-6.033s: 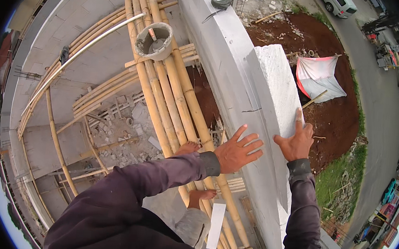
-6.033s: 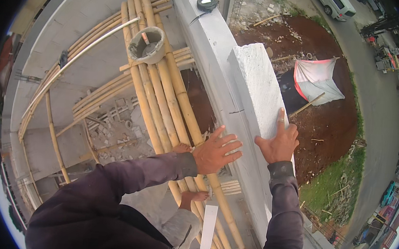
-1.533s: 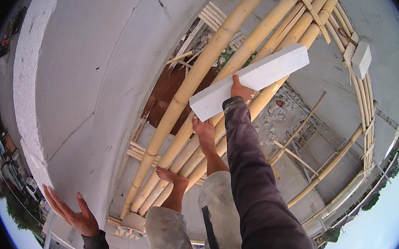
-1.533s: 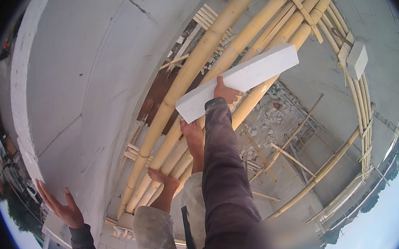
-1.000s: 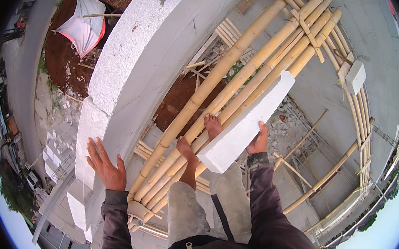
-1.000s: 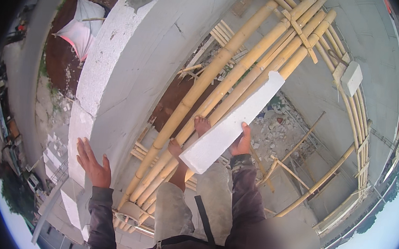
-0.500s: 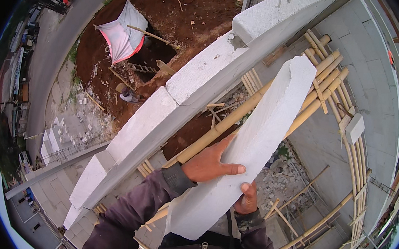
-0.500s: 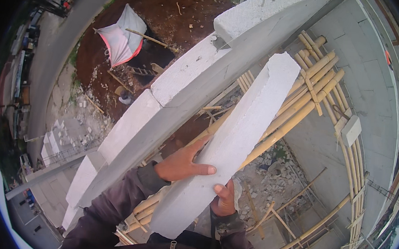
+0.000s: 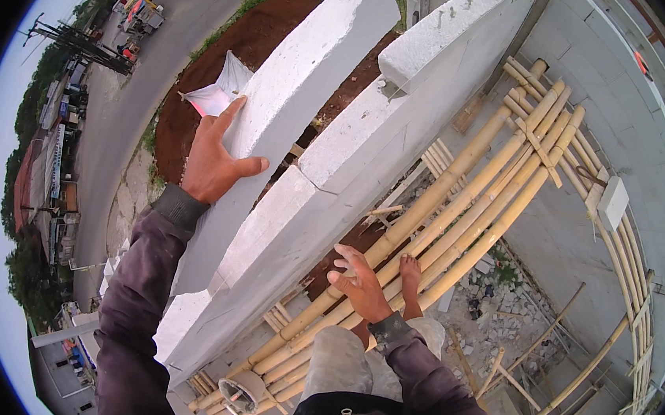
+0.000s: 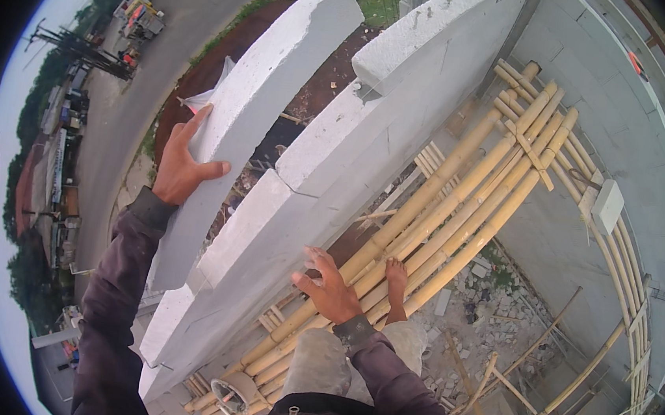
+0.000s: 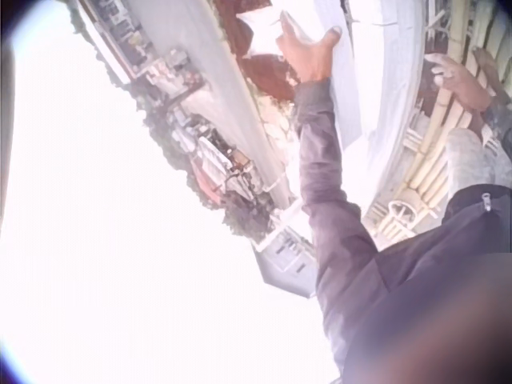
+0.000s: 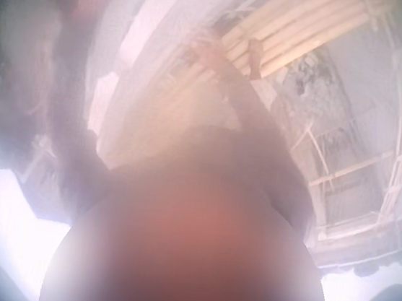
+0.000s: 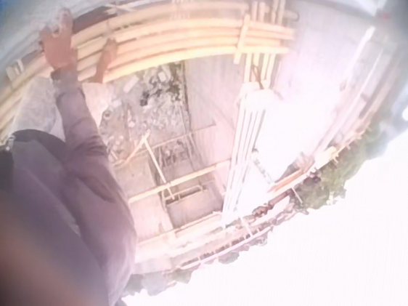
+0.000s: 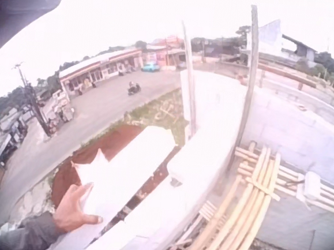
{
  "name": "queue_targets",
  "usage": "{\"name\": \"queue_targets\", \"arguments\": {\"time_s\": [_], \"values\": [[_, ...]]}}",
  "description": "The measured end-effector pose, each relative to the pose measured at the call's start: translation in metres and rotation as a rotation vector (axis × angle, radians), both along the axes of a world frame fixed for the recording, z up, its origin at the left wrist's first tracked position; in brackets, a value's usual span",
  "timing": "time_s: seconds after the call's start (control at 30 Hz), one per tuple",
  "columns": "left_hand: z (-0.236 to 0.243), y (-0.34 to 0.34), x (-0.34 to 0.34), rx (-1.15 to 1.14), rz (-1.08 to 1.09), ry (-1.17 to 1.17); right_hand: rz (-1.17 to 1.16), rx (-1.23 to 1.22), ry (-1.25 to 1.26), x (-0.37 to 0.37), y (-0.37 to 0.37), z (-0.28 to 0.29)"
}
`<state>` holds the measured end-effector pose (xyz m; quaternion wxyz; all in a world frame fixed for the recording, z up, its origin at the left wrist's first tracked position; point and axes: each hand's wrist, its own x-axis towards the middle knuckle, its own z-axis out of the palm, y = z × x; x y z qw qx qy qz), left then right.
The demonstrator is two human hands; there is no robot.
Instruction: The person lifts white blocks from a bamboo scaffold, positions them on a partially built wall, and uses a trowel to apply mortar between the blocks. The person repeatedly adjusts the blocks to align them with the existing wall structure.
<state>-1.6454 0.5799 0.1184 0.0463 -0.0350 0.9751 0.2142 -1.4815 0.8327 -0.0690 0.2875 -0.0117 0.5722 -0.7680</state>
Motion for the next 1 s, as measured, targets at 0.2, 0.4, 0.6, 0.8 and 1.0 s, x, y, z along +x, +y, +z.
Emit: {"name": "queue_targets", "arguments": {"time_s": [0.2,0.4,0.6,0.8,1.0], "values": [[-0.088,-0.03,0.018,-0.112,-0.041,0.193,-0.063,0.329,-0.131,0.077,0.097,-0.087],[-0.144,-0.034,0.025,-0.092,-0.027,0.142,-0.173,0.522,-0.166,0.103,0.169,-0.128],[-0.171,-0.025,0.018,-0.101,-0.08,0.066,-0.192,0.677,-0.135,0.126,0.183,-0.158],[-0.188,-0.016,0.016,-0.104,-0.133,0.093,-0.216,0.661,-0.239,0.15,0.179,-0.168],[-0.199,-0.003,0.013,-0.075,-0.103,0.081,-0.224,0.705,-0.249,0.156,0.18,-0.168]]}}
